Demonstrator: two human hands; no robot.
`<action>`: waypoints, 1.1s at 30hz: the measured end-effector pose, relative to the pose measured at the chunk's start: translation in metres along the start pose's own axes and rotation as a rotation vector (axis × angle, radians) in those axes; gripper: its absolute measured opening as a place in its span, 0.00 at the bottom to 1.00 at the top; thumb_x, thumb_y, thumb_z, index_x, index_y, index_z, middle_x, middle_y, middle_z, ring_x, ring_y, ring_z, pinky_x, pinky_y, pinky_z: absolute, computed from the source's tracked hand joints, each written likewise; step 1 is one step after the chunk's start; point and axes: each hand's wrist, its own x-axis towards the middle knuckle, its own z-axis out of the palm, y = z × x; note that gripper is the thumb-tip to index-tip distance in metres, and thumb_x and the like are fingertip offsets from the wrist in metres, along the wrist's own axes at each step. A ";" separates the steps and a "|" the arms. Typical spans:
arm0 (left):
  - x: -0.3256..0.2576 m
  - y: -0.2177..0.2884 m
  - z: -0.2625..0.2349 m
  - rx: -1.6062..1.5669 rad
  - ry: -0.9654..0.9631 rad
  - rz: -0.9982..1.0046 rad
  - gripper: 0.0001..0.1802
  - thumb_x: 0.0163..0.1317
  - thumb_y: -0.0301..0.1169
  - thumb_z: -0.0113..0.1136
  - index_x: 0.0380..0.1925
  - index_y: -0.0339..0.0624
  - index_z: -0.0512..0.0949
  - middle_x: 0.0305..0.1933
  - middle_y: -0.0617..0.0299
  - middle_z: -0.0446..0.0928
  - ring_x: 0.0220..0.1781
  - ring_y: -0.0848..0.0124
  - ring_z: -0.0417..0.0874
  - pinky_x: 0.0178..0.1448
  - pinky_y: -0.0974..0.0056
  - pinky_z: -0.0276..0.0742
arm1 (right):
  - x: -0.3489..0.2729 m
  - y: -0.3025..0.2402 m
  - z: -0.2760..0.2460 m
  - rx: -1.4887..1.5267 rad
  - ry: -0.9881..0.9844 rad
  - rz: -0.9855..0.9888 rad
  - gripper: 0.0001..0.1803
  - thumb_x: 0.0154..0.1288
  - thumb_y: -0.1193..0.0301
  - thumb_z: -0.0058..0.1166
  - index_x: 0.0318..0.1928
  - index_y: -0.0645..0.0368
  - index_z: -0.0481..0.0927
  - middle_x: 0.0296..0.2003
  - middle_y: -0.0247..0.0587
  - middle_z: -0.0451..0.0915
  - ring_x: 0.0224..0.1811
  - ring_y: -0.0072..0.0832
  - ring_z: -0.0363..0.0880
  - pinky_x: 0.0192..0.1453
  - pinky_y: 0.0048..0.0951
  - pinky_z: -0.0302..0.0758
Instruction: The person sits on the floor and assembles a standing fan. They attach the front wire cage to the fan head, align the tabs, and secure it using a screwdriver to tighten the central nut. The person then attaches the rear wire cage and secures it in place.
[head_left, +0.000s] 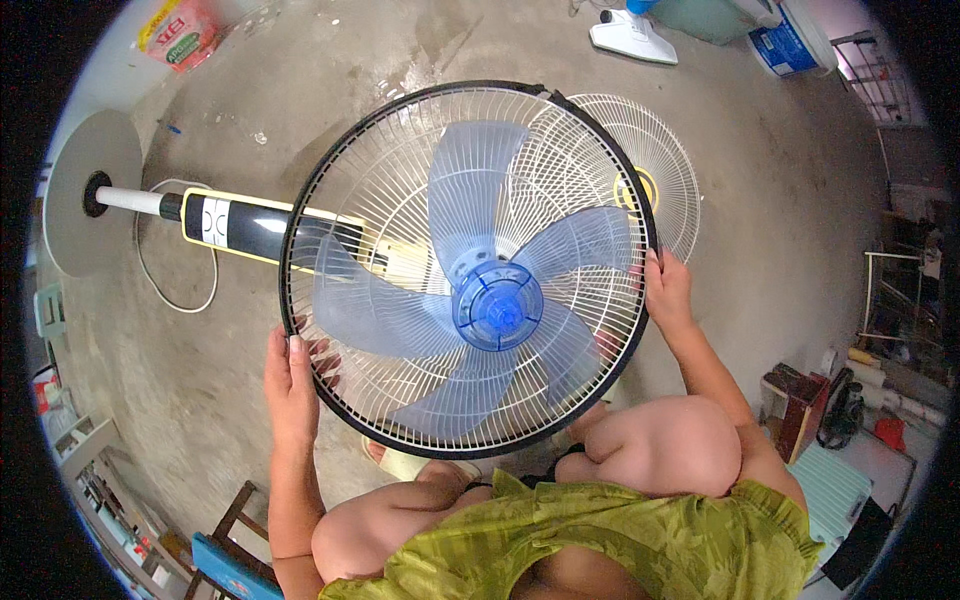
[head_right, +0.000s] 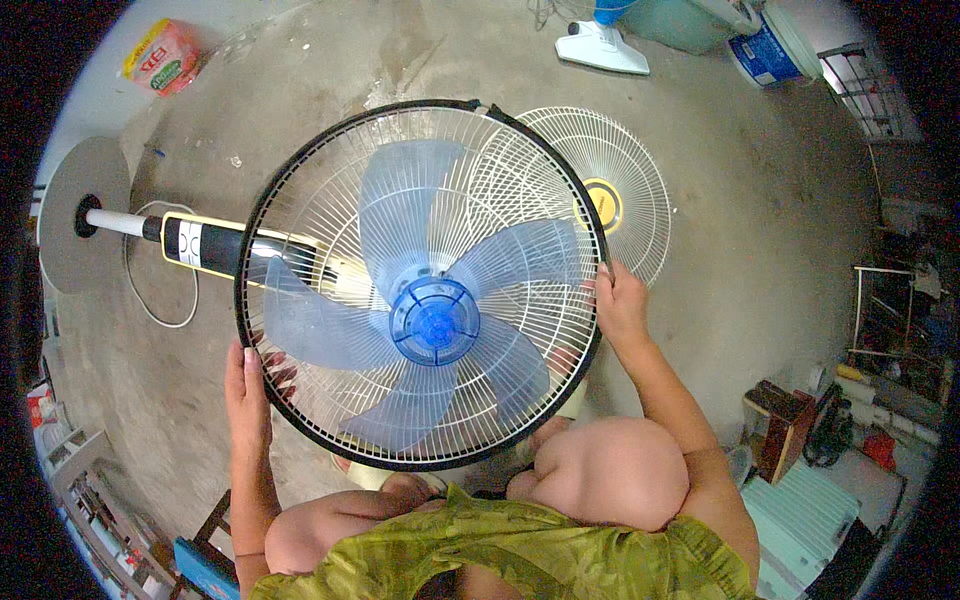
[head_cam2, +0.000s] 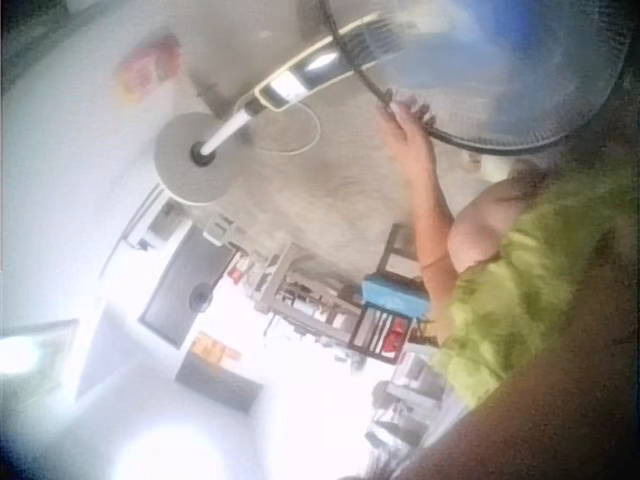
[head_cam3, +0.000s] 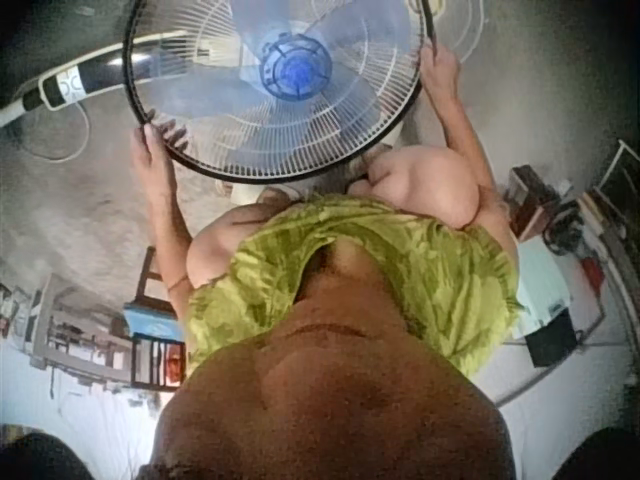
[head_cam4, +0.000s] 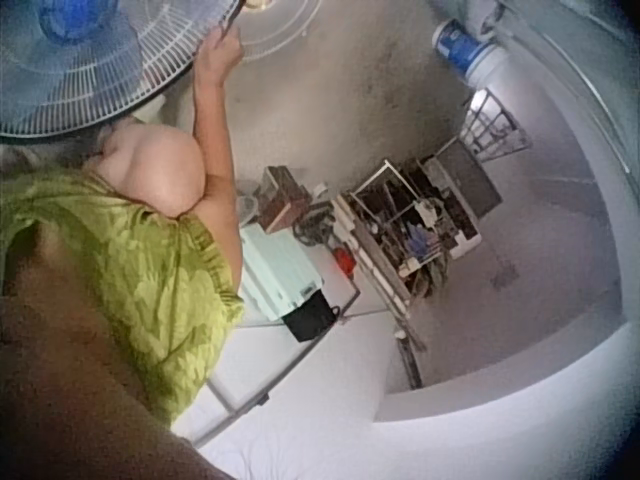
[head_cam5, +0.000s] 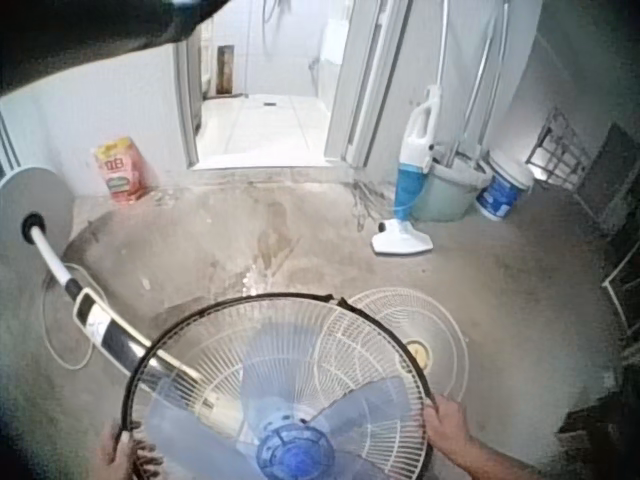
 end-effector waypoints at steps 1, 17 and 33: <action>0.000 0.001 0.000 0.017 0.005 0.000 0.19 0.74 0.41 0.42 0.57 0.42 0.66 0.41 0.56 0.77 0.38 0.71 0.81 0.37 0.69 0.78 | 0.000 0.001 0.001 0.013 0.003 0.011 0.13 0.70 0.70 0.45 0.31 0.67 0.74 0.22 0.46 0.81 0.22 0.28 0.83 0.25 0.31 0.77; 0.008 -0.001 -0.001 0.168 0.020 0.093 0.12 0.72 0.28 0.41 0.50 0.35 0.68 0.37 0.55 0.78 0.36 0.70 0.83 0.37 0.67 0.80 | 0.000 0.006 -0.003 0.199 -0.020 0.047 0.11 0.69 0.73 0.45 0.31 0.67 0.74 0.22 0.46 0.80 0.22 0.29 0.82 0.25 0.31 0.75; 0.010 -0.002 0.002 0.164 0.051 0.129 0.14 0.73 0.33 0.39 0.49 0.35 0.70 0.32 0.55 0.79 0.29 0.70 0.83 0.32 0.67 0.79 | 0.003 0.006 -0.001 0.218 -0.036 0.135 0.17 0.73 0.66 0.44 0.39 0.69 0.80 0.23 0.39 0.80 0.24 0.22 0.79 0.25 0.25 0.76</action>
